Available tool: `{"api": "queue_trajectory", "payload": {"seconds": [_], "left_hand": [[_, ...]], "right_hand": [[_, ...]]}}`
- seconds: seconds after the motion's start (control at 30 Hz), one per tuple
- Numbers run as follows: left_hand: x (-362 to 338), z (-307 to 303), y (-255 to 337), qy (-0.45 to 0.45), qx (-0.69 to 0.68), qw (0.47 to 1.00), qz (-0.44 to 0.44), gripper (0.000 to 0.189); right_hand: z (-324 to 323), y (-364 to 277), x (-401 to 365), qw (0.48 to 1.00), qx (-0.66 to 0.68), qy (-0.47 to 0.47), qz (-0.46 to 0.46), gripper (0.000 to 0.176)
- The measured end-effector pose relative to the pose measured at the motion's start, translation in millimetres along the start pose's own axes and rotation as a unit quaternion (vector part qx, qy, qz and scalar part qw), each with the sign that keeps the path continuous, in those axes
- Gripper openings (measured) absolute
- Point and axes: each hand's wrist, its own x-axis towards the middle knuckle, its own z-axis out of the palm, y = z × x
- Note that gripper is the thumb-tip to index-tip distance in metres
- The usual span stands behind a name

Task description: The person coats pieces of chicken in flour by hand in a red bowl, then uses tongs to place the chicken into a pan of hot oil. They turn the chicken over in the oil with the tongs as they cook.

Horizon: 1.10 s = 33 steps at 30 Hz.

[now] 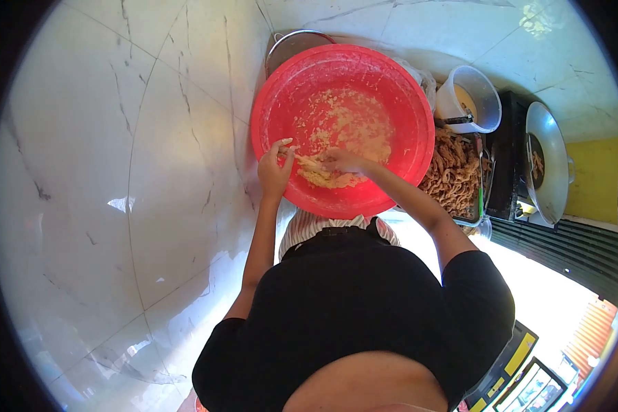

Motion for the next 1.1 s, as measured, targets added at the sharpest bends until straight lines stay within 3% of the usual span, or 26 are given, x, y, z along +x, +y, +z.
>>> {"api": "queue_trajectory", "payload": {"seconds": [0.17,0.23,0.27,0.33,0.37,0.43,0.47,0.67,0.73,0.77,0.83,0.87,0.93,0.97,1.03,1.07,1.1], "left_hand": [[0,0,0,0.000,-0.012,1.000,0.003,0.019],[0,-1,2,0.003,0.001,1.000,0.021,0.019],[1,-1,3,0.002,0.001,1.000,0.021,0.019],[1,-1,3,-0.002,-0.011,1.000,0.021,0.019],[1,-1,2,-0.003,-0.012,1.000,0.021,0.019],[1,-1,1,-0.005,-0.002,1.000,0.014,0.019],[1,0,1,-0.004,-0.002,1.000,0.015,0.019],[0,2,-3,0.001,-0.007,1.000,0.012,0.019],[-1,2,-3,-0.004,0.000,1.000,0.010,0.019],[-1,2,-3,-0.002,0.000,1.000,0.010,0.019],[-1,2,-3,-0.002,-0.002,1.000,0.013,0.019],[-1,2,-3,-0.001,-0.001,1.000,0.013,0.019],[-1,3,-4,-0.008,-0.002,1.000,0.012,0.018],[-1,3,-4,-0.008,-0.002,1.000,0.013,0.018],[-2,4,-3,-0.006,0.001,1.000,0.013,0.018],[-2,5,-3,-0.006,0.002,1.000,0.014,0.018],[-3,6,-1,0.001,0.005,1.000,0.019,0.018]], "right_hand": [[-34,5,4,0.986,0.129,0.084,-0.068,0.034],[-53,27,25,0.965,-0.161,0.153,-0.142,0.036],[-53,31,28,0.965,-0.160,0.154,-0.141,0.036],[-38,15,22,0.971,-0.175,0.162,-0.016,0.033],[-25,17,29,0.971,-0.174,0.163,-0.015,0.033],[-2,23,41,0.901,-0.384,0.198,-0.040,0.033],[-1,25,40,0.901,-0.384,0.198,-0.040,0.033],[1,-1,26,0.917,-0.358,0.045,-0.169,0.055],[-25,-15,24,0.985,-0.151,-0.069,0.054,0.057],[-35,-17,26,0.984,-0.153,-0.070,0.054,0.057],[-52,-19,35,0.983,-0.166,0.038,-0.063,0.058],[-58,-21,45,0.983,-0.167,0.038,-0.065,0.058],[-71,-17,74,0.973,-0.043,0.174,-0.144,0.059],[-78,-15,87,0.973,-0.043,0.174,-0.145,0.059],[-84,-19,106,0.892,-0.306,0.230,-0.240,0.052],[-82,-17,114,0.892,-0.305,0.230,-0.241,0.052],[-76,-16,119,0.851,-0.366,0.275,-0.258,0.048]]}}
